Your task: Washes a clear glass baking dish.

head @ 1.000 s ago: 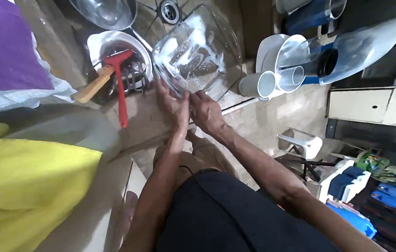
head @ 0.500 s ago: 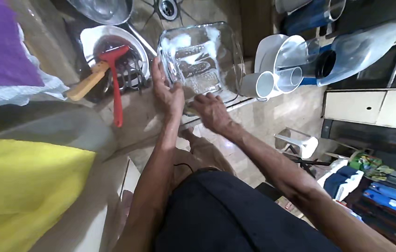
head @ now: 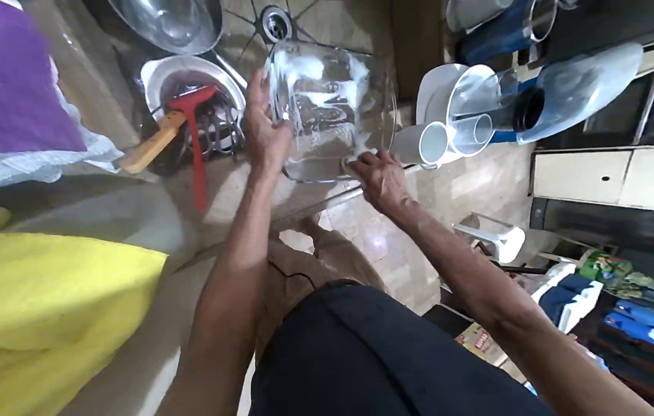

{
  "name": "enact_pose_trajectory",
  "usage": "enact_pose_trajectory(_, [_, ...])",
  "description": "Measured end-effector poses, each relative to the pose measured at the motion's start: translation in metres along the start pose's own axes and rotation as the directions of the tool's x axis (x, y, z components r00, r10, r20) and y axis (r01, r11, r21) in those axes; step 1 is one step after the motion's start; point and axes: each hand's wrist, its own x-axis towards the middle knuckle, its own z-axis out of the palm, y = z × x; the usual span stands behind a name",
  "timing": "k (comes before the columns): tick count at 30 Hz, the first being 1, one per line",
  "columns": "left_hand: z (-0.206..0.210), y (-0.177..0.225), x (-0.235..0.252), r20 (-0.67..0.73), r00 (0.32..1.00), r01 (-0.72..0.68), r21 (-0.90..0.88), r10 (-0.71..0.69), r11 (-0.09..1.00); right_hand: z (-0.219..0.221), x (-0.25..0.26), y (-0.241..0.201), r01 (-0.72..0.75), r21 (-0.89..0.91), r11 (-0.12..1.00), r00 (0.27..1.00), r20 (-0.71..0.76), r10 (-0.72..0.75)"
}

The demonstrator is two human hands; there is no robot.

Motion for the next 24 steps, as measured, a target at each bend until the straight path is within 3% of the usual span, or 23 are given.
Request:
enact_pose_trajectory(2, [-0.013, 0.008, 0.014, 0.036, 0.999, 0.021, 0.107, -0.025, 0.994, 0.008, 0.002, -0.020, 0.024, 0.039, 0.999, 0.998, -0.051, -0.022])
enact_pose_trajectory(5, [-0.016, 0.009, -0.014, -0.090, 0.995, 0.062, 0.119, -0.051, 0.991, 0.012, 0.007, -0.053, -0.002, 0.122, 0.993, 0.999, -0.045, 0.007])
enact_pose_trajectory(9, [0.021, -0.011, -0.057, -0.319, 0.947, 0.023, -0.076, -0.046, 0.997, 0.016, 0.016, -0.090, -0.088, 0.241, 0.967, 0.994, -0.045, 0.102])
enact_pose_trajectory(13, [0.043, -0.012, -0.051, -0.353, 0.927, 0.101, -0.081, -0.123, 0.992, 0.019, 0.016, -0.099, -0.023, 0.313, 0.949, 0.998, -0.048, 0.040])
enact_pose_trajectory(17, [0.036, -0.008, -0.027, -0.378, 0.926, -0.013, -0.070, -0.014, 0.997, 0.000, 0.000, -0.051, 0.176, 0.072, 0.982, 0.981, 0.073, -0.181])
enact_pose_trajectory(20, [0.031, -0.008, -0.016, -0.369, 0.928, -0.094, -0.102, 0.050, 0.990, -0.009, -0.004, -0.010, 0.060, -0.069, 0.996, 0.994, 0.092, -0.053])
enact_pose_trajectory(22, [0.029, -0.008, -0.014, -0.368, 0.928, -0.106, -0.106, 0.060, 0.989, -0.004, -0.006, -0.019, 0.018, -0.082, 0.997, 0.996, 0.084, -0.011])
enact_pose_trajectory(24, [0.030, -0.008, -0.014, -0.366, 0.929, -0.086, -0.086, 0.049, 0.993, 0.004, -0.008, -0.053, 0.095, -0.023, 0.995, 0.992, 0.085, -0.093])
